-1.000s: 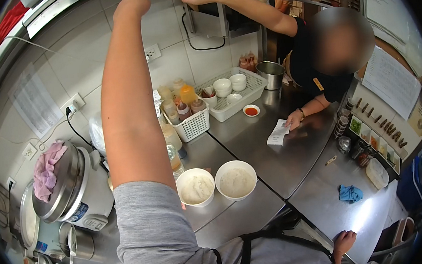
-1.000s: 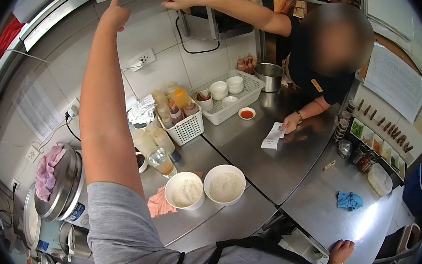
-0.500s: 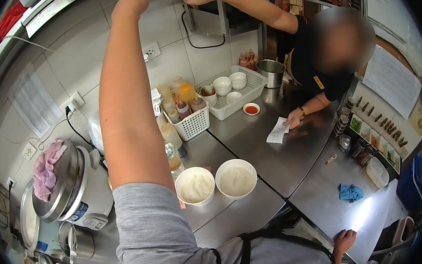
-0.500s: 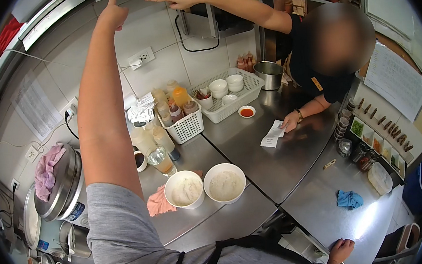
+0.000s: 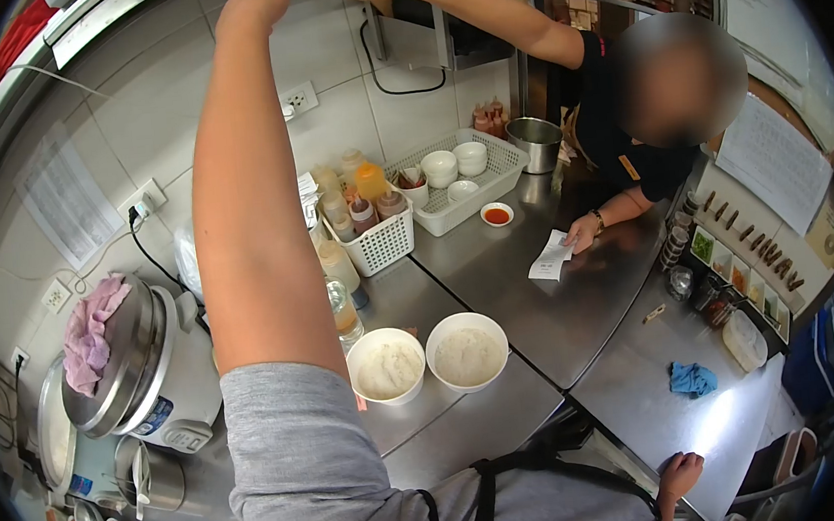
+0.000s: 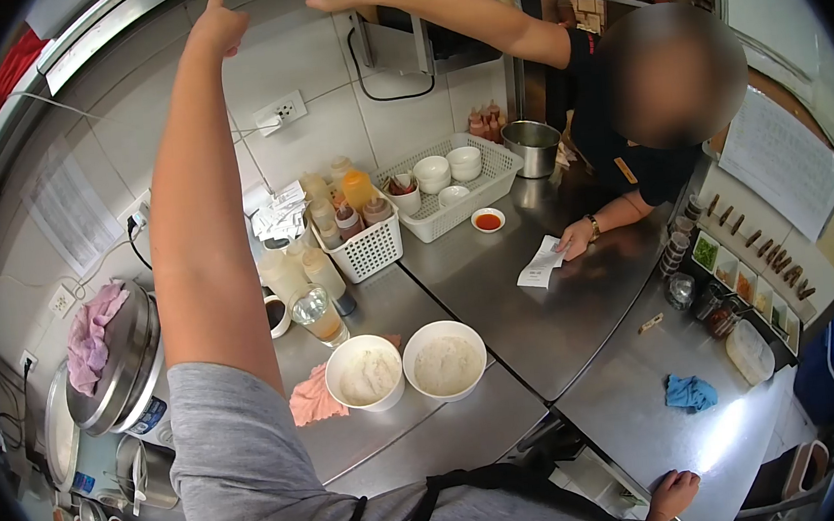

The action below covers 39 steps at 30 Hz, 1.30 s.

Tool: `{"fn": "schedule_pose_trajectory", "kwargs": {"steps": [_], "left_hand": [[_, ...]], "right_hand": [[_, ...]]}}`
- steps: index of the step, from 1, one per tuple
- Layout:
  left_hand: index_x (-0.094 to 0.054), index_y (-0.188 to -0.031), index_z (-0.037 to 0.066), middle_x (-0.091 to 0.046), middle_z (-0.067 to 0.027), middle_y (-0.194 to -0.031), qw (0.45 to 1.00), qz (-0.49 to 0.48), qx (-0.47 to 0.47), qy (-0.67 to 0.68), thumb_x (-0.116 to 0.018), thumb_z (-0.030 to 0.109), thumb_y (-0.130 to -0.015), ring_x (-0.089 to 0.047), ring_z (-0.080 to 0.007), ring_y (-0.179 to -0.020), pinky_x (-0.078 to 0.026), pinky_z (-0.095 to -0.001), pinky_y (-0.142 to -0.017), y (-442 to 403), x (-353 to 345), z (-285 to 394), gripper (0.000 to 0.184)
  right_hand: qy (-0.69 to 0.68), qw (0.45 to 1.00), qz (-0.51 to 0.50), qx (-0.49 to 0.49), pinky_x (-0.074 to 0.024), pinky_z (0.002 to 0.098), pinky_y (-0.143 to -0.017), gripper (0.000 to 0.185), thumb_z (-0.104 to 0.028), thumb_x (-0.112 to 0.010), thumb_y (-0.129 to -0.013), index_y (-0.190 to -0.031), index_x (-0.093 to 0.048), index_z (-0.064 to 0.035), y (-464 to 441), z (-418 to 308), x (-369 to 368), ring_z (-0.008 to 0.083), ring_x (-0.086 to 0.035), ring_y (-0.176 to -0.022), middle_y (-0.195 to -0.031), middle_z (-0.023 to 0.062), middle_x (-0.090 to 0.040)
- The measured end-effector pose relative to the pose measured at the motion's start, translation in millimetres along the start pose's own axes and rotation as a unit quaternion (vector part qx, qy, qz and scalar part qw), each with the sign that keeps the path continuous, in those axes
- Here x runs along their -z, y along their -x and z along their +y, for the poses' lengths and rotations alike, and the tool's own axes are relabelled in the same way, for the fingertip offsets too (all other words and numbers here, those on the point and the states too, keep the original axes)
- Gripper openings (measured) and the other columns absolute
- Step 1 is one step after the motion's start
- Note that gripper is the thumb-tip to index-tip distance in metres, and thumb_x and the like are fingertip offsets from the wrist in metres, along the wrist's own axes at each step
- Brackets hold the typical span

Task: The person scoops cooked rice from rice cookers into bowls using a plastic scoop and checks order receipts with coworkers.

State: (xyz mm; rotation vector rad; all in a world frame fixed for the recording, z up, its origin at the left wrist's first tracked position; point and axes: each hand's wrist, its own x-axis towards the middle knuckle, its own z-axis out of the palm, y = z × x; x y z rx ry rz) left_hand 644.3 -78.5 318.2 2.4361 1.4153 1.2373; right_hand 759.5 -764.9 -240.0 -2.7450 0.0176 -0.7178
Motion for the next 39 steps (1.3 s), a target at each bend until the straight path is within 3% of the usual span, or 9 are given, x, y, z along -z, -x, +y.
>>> {"fn": "schedule_pose_trajectory", "kwargs": {"steps": [11,13,15,17,20,28,33,35,39], "left_hand": [[-0.002,-0.133,0.008,-0.061,-0.0159,-0.077,0.988,-0.05,-0.065,-0.132,-0.048,0.017,-0.077,-0.061,-0.0222,-0.067,-0.043,-0.0315,-0.082,-84.7,-28.0,-41.4,0.073],[0.0,-0.133,0.01,-0.06,-0.0164,-0.086,0.874,-0.02,-0.205,-0.439,-0.054,0.026,-0.075,-0.059,-0.0173,-0.079,-0.025,-0.0432,-0.094,-86.8,-32.4,-46.6,0.081],[-0.005,-0.133,0.013,-0.059,-0.0134,-0.083,0.903,0.008,-0.2,-0.38,-0.053,0.027,-0.074,-0.056,-0.0147,-0.074,-0.026,-0.0417,-0.084,-80.0,-34.0,-41.3,0.078],[-0.015,-0.134,0.017,-0.056,-0.0069,-0.068,0.997,0.023,-0.034,0.063,-0.046,0.022,-0.074,-0.051,-0.0145,-0.05,-0.044,-0.0268,-0.052,-13.5,-12.1,-10.6,0.067],[-0.022,-0.132,0.016,-0.054,-0.0063,-0.065,0.992,-0.004,-0.097,0.075,-0.048,0.023,-0.074,-0.049,-0.0139,-0.049,-0.044,-0.0253,-0.048,12.8,-18.3,1.7,0.064],[-0.035,-0.127,0.015,-0.054,-0.0071,-0.068,0.933,-0.187,-0.272,0.145,-0.054,0.03,-0.077,-0.049,-0.0116,-0.052,-0.043,-0.024,-0.049,129.8,-51.5,33.9,0.056],[-0.031,-0.129,0.015,-0.057,-0.0108,-0.088,0.804,-0.515,-0.296,0.009,-0.054,0.033,-0.078,-0.054,-0.0138,-0.064,-0.045,-0.0267,-0.06,187.8,-72.7,47.6,0.058],[-0.029,-0.129,0.015,-0.056,-0.0139,-0.095,0.83,-0.414,-0.375,-0.005,-0.054,0.037,-0.077,-0.055,-0.0158,-0.066,-0.044,-0.0284,-0.069,171.5,-108.0,30.7,0.062],[-0.03,-0.129,0.014,-0.054,-0.0142,-0.102,0.909,-0.322,-0.264,0.008,-0.054,0.042,-0.074,-0.055,-0.0186,-0.07,-0.043,-0.0305,-0.075,137.6,-104.5,24.2,0.066]], "right_hand": [[-0.002,1.0,0.001,0.005,-0.0347,0.0422,-0.061,0.018,-0.015,-0.049,-0.071,-0.064,-0.044,0.0005,-0.1,3.6,-3.2,0.0327,-0.044,-0.069,-0.075,0.0155,-0.044],[-0.008,1.0,0.002,0.01,-0.0346,0.0425,-0.061,0.018,-0.015,-0.049,-0.071,-0.063,-0.044,0.0006,0.0,2.1,-0.8,0.0329,-0.044,-0.069,-0.075,0.0156,-0.044],[-0.014,1.0,0.001,0.004,-0.0347,0.0425,-0.061,0.018,-0.015,-0.049,-0.071,-0.063,-0.044,0.0005,0.4,3.1,-1.6,0.0329,-0.044,-0.069,-0.075,0.0157,-0.044],[-0.018,1.0,0.003,0.002,-0.0348,0.0426,-0.061,0.018,-0.014,-0.05,-0.07,-0.063,-0.044,0.0003,0.1,2.4,-2.8,0.033,-0.044,-0.07,-0.075,0.0158,-0.045],[-0.015,1.0,0.011,0.006,-0.035,0.0429,-0.062,0.016,-0.014,-0.05,-0.07,-0.063,-0.045,0.0003,1.4,7.8,-6.6,0.0336,-0.044,-0.071,-0.076,0.0164,-0.046],[-0.021,0.999,0.028,0.031,-0.0361,0.042,-0.063,0.015,-0.014,-0.052,-0.071,-0.067,-0.046,-0.0004,-0.6,2.0,-1.6,0.0336,-0.045,-0.071,-0.076,0.0162,-0.047],[-0.011,1.0,-0.017,-0.003,-0.0371,0.0418,-0.065,0.016,-0.015,-0.053,-0.07,-0.067,-0.048,0.0001,-1.1,-3.2,7.4,0.0334,-0.046,-0.073,-0.078,0.0162,-0.048],[-0.024,1.0,0.013,0.002,-0.0372,0.042,-0.065,0.016,-0.015,-0.053,-0.07,-0.067,-0.048,0.0,-1.8,7.3,-4.9,0.0329,-0.046,-0.073,-0.078,0.0158,-0.048],[-0.014,0.995,-0.024,-0.096,-0.0377,0.0417,-0.064,0.017,-0.017,-0.054,-0.07,-0.067,-0.049,-0.0012,-10.0,-2.6,-2.4,0.0315,-0.047,-0.07,-0.076,0.0139,-0.049]]}}
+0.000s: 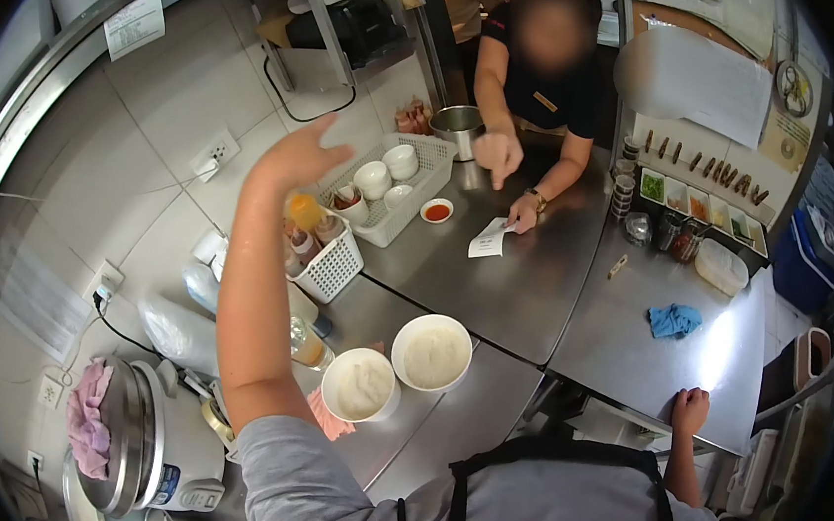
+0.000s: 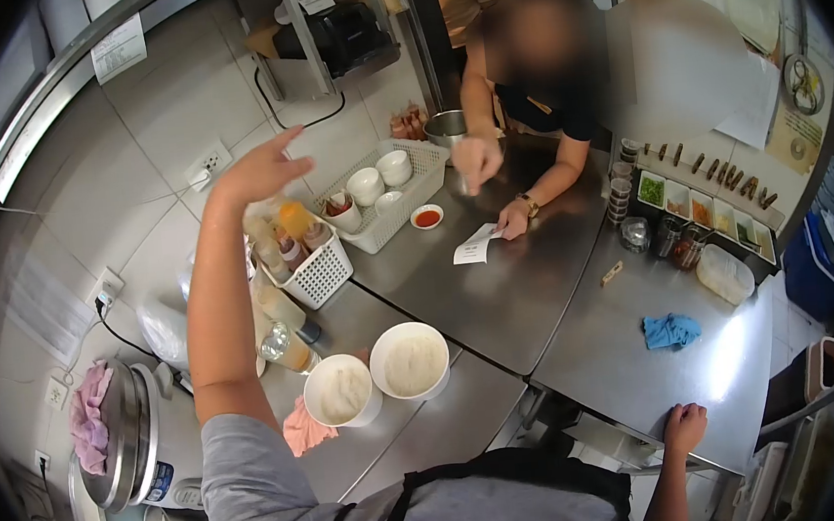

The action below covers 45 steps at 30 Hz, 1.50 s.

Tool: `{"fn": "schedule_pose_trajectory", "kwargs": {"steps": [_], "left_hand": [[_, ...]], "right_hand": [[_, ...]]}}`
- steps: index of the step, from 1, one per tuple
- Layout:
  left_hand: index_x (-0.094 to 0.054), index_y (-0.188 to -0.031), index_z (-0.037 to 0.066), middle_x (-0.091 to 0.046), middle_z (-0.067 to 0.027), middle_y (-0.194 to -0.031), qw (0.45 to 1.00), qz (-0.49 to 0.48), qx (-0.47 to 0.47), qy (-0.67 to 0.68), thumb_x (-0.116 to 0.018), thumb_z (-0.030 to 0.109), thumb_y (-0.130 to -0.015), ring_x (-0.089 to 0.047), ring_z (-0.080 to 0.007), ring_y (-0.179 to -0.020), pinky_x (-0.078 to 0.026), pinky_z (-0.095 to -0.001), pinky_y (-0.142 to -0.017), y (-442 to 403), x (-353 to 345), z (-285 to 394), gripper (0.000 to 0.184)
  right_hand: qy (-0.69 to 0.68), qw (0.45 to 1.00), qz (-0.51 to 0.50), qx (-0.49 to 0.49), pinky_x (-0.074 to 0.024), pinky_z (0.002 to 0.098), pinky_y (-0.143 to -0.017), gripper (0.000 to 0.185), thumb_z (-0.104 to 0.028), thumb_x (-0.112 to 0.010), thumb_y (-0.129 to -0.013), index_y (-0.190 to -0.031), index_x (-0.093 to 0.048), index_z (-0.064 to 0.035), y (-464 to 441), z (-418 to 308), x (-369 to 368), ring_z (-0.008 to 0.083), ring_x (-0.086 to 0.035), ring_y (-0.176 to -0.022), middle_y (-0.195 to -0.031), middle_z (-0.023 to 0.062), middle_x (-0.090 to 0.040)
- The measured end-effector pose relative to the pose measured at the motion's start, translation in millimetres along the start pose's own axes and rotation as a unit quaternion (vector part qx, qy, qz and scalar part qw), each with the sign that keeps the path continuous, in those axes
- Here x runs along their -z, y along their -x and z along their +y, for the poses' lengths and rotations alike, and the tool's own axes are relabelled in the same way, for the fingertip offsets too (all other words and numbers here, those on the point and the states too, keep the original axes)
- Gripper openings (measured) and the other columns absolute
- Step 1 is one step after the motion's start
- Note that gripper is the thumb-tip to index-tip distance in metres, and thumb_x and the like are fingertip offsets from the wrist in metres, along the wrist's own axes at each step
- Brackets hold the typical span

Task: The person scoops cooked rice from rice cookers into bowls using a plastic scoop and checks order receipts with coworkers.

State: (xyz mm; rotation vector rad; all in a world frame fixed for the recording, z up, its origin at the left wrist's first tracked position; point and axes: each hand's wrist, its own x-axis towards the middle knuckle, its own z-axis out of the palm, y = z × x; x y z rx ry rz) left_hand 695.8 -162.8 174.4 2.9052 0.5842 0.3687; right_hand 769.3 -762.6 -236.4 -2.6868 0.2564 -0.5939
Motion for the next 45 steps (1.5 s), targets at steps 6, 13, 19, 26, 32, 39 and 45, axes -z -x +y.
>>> {"fn": "schedule_pose_trajectory", "kwargs": {"steps": [6,13,19,26,32,39,45], "left_hand": [[-0.031,-0.129,0.013,-0.052,-0.0136,-0.109,0.991,-0.001,0.113,0.074,-0.054,0.045,-0.073,-0.056,-0.02,-0.07,-0.045,-0.0317,-0.065,-9.3,44.9,-11.8,0.068],[-0.032,-0.128,0.017,-0.052,-0.0067,-0.088,0.978,0.051,0.178,0.101,-0.052,0.043,-0.076,-0.052,-0.0106,-0.058,-0.041,-0.0236,-0.051,-34.8,68.2,-10.0,0.061],[-0.036,-0.125,0.019,-0.052,-0.0035,-0.082,0.967,0.085,0.203,0.127,-0.055,0.044,-0.074,-0.051,-0.011,-0.054,-0.04,-0.0243,-0.05,-65.1,92.1,-12.8,0.06],[-0.041,-0.119,0.004,-0.056,-0.0103,-0.083,0.982,0.138,0.04,0.12,-0.057,0.038,-0.073,-0.055,-0.0174,-0.068,-0.043,-0.0284,-0.062,-161.6,42.4,8.0,0.06],[-0.042,-0.112,-0.006,-0.053,-0.0266,-0.099,0.913,0.408,0.011,0.007,-0.053,0.029,-0.074,-0.049,-0.0378,-0.097,-0.039,-0.0404,-0.084,-285.8,10.1,7.5,0.053],[-0.047,-0.108,-0.003,-0.05,-0.0225,-0.109,0.883,0.428,0.19,-0.007,-0.055,0.039,-0.069,-0.046,-0.0359,-0.105,-0.035,-0.0387,-0.09,-380.0,26.1,-39.7,0.058],[-0.059,-0.083,0.004,-0.06,-0.0157,-0.081,0.802,0.594,0.052,0.036,-0.056,0.026,-0.072,-0.056,-0.0318,-0.081,-0.043,-0.038,-0.071,-392.2,9.9,-58.1,0.025]], "right_hand": [[-0.203,0.979,-0.026,0.012,-0.0417,0.0353,-0.065,0.009,-0.008,-0.049,-0.07,-0.075,-0.053,-0.0009,-11.7,-32.4,-19.0,0.026,-0.052,-0.071,-0.077,0.0128,-0.052],[-0.322,0.899,-0.225,0.196,-0.0446,0.0316,-0.063,0.016,0.004,-0.045,-0.068,-0.075,-0.058,-0.0012,-40.9,-106.4,-22.9,0.0253,-0.056,-0.066,-0.069,0.012,-0.057],[-0.071,0.991,-0.105,-0.053,-0.044,0.0346,-0.058,0.033,-0.01,-0.06,-0.07,-0.102,-0.055,-0.0037,-160.8,-41.5,30.6,0.0282,-0.057,-0.064,-0.073,0.0169,-0.059],[-0.008,0.963,-0.258,0.083,-0.0432,0.0393,-0.075,0.075,-0.028,-0.069,-0.062,-0.126,-0.033,-0.0151,-172.1,-92.8,-6.9,0.0316,-0.055,-0.088,-0.097,0.0184,-0.056],[-0.168,0.84,-0.301,0.42,-0.0379,0.0396,-0.084,0.046,-0.024,-0.06,-0.064,-0.107,-0.05,-0.0116,-115.6,-246.9,-109.3,0.0304,-0.045,-0.101,-0.11,0.0126,-0.048],[-0.163,0.844,-0.299,0.414,-0.03,0.0414,-0.087,0.035,-0.024,-0.059,-0.065,-0.098,-0.055,-0.0135,-99.2,-269.3,-124.8,0.027,-0.035,-0.109,-0.109,0.008,-0.044],[-0.174,0.843,-0.313,0.401,-0.0306,0.0404,-0.087,0.032,-0.023,-0.06,-0.063,-0.094,-0.057,-0.0136,-101.5,-268.5,-130.0,0.0267,-0.037,-0.107,-0.108,0.0064,-0.045]]}}
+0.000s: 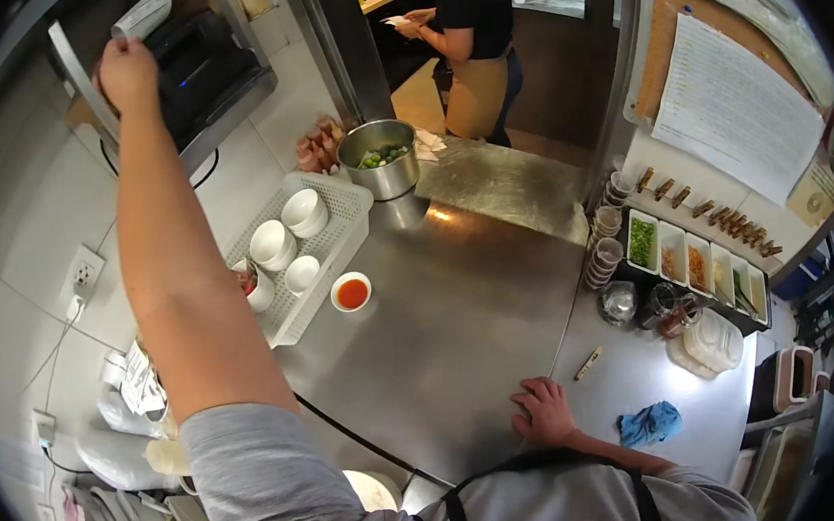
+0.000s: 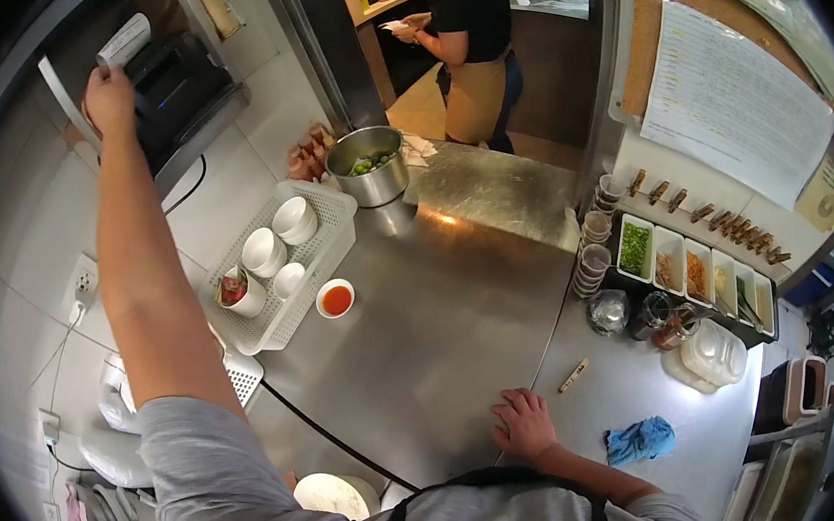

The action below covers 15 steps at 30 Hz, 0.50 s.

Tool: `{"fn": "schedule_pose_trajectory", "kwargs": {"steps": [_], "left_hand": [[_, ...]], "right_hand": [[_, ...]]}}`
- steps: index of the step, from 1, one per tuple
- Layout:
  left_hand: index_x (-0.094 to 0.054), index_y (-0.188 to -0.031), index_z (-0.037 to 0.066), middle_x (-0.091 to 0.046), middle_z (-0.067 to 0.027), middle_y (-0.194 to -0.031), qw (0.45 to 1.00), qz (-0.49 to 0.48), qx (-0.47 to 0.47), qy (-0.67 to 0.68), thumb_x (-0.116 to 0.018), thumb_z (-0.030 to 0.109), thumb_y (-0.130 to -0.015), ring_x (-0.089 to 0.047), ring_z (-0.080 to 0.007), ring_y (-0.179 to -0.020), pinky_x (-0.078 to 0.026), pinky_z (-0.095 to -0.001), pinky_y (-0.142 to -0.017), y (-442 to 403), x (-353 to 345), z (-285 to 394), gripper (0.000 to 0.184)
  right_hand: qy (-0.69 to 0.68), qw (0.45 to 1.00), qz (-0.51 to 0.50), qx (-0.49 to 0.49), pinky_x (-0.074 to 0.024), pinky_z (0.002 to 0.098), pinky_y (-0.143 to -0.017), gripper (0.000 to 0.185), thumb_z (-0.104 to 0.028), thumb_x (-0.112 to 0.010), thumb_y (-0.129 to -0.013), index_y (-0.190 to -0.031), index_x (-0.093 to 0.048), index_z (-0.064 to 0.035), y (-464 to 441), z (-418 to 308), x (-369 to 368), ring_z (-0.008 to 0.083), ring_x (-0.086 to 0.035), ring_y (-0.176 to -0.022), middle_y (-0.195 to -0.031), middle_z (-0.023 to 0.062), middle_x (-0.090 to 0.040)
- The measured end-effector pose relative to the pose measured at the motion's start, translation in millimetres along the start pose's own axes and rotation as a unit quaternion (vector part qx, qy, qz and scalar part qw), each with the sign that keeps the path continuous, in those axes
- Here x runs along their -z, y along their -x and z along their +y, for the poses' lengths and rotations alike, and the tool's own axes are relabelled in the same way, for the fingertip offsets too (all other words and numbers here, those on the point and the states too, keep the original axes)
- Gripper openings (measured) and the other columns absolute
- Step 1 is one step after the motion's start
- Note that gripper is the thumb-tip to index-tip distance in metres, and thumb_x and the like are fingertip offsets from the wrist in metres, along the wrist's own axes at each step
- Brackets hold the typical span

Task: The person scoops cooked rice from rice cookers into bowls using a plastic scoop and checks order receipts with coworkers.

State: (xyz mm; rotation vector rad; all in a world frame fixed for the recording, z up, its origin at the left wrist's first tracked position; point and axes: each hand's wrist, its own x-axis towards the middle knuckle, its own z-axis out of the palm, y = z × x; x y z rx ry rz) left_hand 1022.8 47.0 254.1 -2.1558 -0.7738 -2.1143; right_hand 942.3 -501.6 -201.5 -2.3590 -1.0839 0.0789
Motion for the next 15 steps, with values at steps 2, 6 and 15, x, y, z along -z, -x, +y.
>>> {"fn": "schedule_pose_trajectory", "kwargs": {"steps": [2,6,15], "left_hand": [[-0.057,-0.076,0.004,-0.058,-0.014,-0.07,0.989,0.122,-0.08,-0.015,-0.053,0.022,-0.073,-0.054,-0.0337,-0.071,-0.043,-0.0399,-0.066,28.3,8.4,19.9,0.018],[-0.05,-0.068,0.0,-0.052,-0.0162,-0.063,0.989,0.057,-0.082,0.113,-0.054,0.015,-0.071,-0.05,-0.0316,-0.06,-0.039,-0.0389,-0.06,99.3,49.5,59.3,0.016],[-0.048,-0.077,0.002,-0.046,0.003,-0.064,0.827,-0.272,0.214,0.444,-0.051,0.005,-0.078,-0.04,-0.0032,-0.057,-0.034,-0.0185,-0.05,303.2,210.3,134.9,0.004]], "right_hand": [[-0.003,1.0,0.011,0.006,-0.0309,0.0401,-0.086,0.031,-0.024,-0.06,-0.062,-0.091,-0.057,-0.0136,-0.4,-1.3,1.9,0.0268,-0.037,-0.106,-0.107,0.0065,-0.046],[0.013,1.0,0.024,0.008,-0.0315,0.0395,-0.086,0.03,-0.024,-0.061,-0.061,-0.09,-0.058,-0.0135,3.4,2.4,-5.2,0.0268,-0.038,-0.105,-0.106,0.0069,-0.047],[-0.533,0.843,0.002,-0.078,-0.0312,0.0285,-0.092,0.05,-0.028,-0.053,-0.081,-0.121,-0.038,-0.0029,-33.2,-28.4,42.3,0.0164,-0.041,-0.108,-0.115,0.0053,-0.046]]}}
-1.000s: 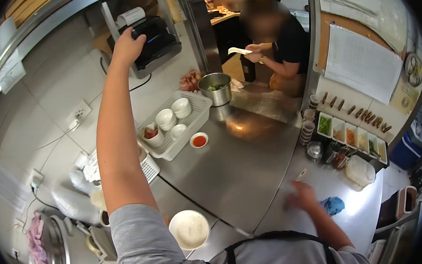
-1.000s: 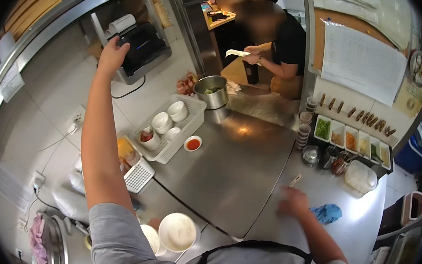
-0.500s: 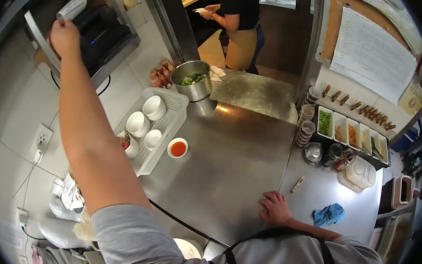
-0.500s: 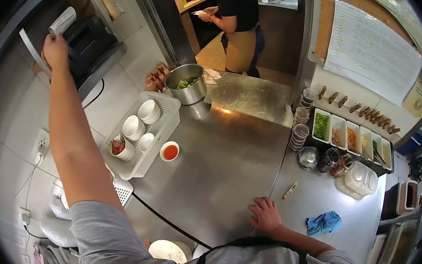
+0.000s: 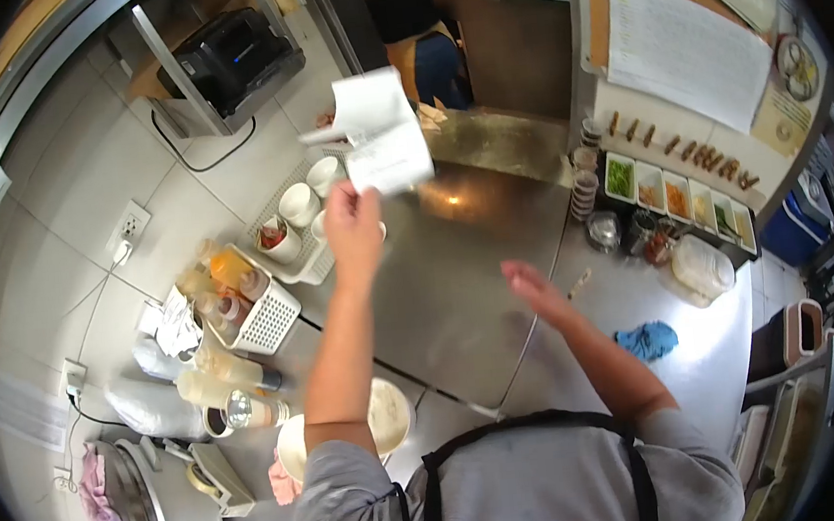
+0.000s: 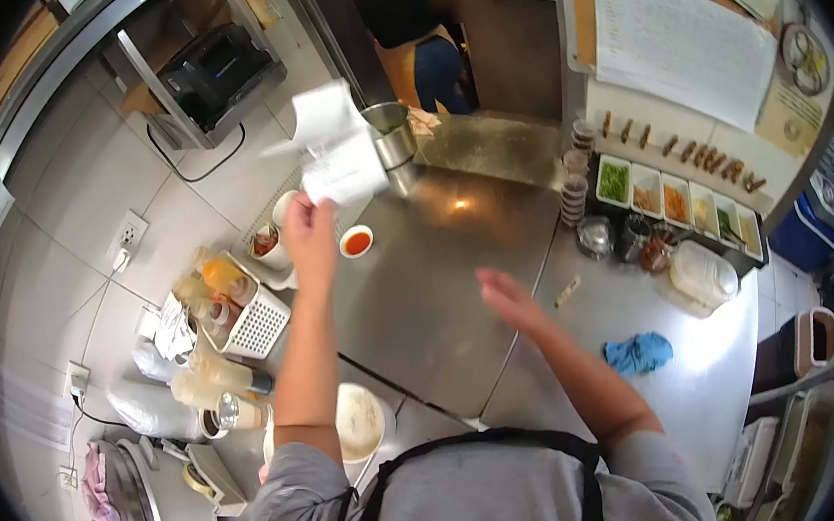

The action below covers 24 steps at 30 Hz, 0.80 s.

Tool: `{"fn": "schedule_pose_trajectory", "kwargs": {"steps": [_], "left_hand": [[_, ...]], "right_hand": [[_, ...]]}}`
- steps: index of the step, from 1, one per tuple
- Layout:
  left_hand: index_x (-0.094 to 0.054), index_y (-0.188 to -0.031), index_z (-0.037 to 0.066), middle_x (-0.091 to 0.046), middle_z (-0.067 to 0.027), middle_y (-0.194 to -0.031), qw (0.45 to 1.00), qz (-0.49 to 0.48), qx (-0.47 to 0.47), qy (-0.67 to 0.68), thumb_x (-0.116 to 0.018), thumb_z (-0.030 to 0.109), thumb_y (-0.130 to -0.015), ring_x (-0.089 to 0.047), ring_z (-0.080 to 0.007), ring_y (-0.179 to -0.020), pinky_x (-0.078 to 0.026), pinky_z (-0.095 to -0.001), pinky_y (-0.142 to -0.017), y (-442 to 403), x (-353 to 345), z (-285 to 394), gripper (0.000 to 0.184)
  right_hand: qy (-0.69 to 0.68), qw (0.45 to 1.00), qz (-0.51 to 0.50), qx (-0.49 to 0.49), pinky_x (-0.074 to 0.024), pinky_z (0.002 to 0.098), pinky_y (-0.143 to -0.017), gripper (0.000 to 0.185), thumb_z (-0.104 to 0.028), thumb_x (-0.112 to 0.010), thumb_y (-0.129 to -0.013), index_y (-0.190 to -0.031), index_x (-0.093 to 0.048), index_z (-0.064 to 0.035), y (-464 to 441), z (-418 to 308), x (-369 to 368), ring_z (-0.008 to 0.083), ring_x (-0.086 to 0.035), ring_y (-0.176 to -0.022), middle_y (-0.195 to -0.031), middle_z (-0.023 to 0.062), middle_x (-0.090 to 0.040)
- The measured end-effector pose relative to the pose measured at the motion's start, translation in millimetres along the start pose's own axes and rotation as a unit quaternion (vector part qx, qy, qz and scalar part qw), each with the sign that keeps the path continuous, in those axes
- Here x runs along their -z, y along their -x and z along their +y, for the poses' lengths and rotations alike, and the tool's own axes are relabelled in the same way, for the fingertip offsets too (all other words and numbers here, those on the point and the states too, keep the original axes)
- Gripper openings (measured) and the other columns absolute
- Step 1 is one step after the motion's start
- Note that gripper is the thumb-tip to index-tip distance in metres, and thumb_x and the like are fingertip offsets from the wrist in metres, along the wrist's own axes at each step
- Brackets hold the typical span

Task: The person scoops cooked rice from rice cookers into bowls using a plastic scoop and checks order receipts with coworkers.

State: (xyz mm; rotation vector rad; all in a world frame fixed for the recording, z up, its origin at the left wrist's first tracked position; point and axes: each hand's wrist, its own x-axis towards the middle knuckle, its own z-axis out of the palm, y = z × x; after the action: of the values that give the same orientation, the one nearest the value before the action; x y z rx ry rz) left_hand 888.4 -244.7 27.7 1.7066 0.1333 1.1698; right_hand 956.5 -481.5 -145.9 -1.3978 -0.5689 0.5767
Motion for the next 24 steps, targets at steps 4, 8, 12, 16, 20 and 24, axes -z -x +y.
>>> {"fn": "schedule_pose_trajectory", "kwargs": {"steps": [4,8,12,16,20,24], "left_hand": [[-0.048,-0.076,0.001,-0.05,0.0012,-0.068,0.986,-0.111,0.086,0.086,-0.048,0.002,-0.08,-0.041,-0.0024,-0.059,-0.036,-0.0179,-0.054,101.8,-6.8,6.3,0.003],[-0.051,-0.091,-0.001,-0.056,-0.0046,-0.086,0.952,-0.132,0.184,0.207,-0.044,0.005,-0.081,-0.05,-0.0062,-0.072,-0.04,-0.021,-0.065,169.5,8.6,1.3,0.013],[-0.03,-0.125,0.006,-0.048,-0.0161,-0.114,0.745,-0.231,0.403,0.479,-0.023,0.053,-0.084,-0.054,-0.0277,-0.094,-0.045,-0.0349,-0.078,209.3,60.2,-3.9,0.062],[-0.032,-0.126,0.007,-0.045,-0.0092,-0.121,0.801,-0.039,0.352,0.483,-0.024,0.055,-0.083,-0.043,-0.0253,-0.111,-0.032,-0.0387,-0.094,213.8,101.9,14.3,0.065],[-0.044,-0.115,0.004,-0.05,-0.0107,-0.113,0.859,0.131,0.285,0.405,-0.033,0.04,-0.087,-0.048,-0.0239,-0.104,-0.036,-0.0368,-0.089,205.0,168.9,30.3,0.047],[-0.042,-0.114,0.002,-0.056,-0.0122,-0.102,0.937,0.214,0.147,0.235,-0.033,0.039,-0.088,-0.054,-0.0215,-0.089,-0.041,-0.0328,-0.078,214.4,245.6,74.4,0.047]], "right_hand": [[-0.119,0.976,-0.084,0.16,-0.0364,0.0264,-0.086,0.038,-0.02,-0.052,-0.081,-0.112,-0.045,0.0007,14.1,-114.5,-46.2,0.0132,-0.046,-0.101,-0.107,0.007,-0.051],[-0.003,0.997,-0.054,0.048,-0.0413,0.0231,-0.073,0.022,-0.01,-0.051,-0.079,-0.097,-0.05,0.0013,26.5,-107.5,-75.4,0.009,-0.052,-0.085,-0.093,0.0051,-0.056],[0.042,0.984,-0.173,0.0,-0.041,0.0236,-0.073,0.016,-0.007,-0.049,-0.08,-0.094,-0.05,0.0001,46.3,-106.7,-109.4,0.0078,-0.051,-0.082,-0.09,0.0032,-0.056],[0.153,0.931,-0.329,0.037,-0.042,0.0271,-0.073,0.021,-0.01,-0.047,-0.079,-0.098,-0.05,-0.0007,60.6,-121.1,-147.0,0.0124,-0.053,-0.083,-0.09,0.007,-0.057],[0.324,0.861,-0.378,0.103,-0.0421,0.0325,-0.075,0.026,-0.009,-0.046,-0.077,-0.102,-0.048,-0.0031,58.2,-147.0,-198.6,0.0225,-0.055,-0.088,-0.093,0.0137,-0.057],[0.549,0.746,-0.205,0.316,-0.0442,0.04,-0.066,0.035,-0.017,-0.039,-0.08,-0.115,-0.041,-0.0135,-13.3,-183.5,-257.9,0.0314,-0.057,-0.078,-0.088,0.0168,-0.058]]}}
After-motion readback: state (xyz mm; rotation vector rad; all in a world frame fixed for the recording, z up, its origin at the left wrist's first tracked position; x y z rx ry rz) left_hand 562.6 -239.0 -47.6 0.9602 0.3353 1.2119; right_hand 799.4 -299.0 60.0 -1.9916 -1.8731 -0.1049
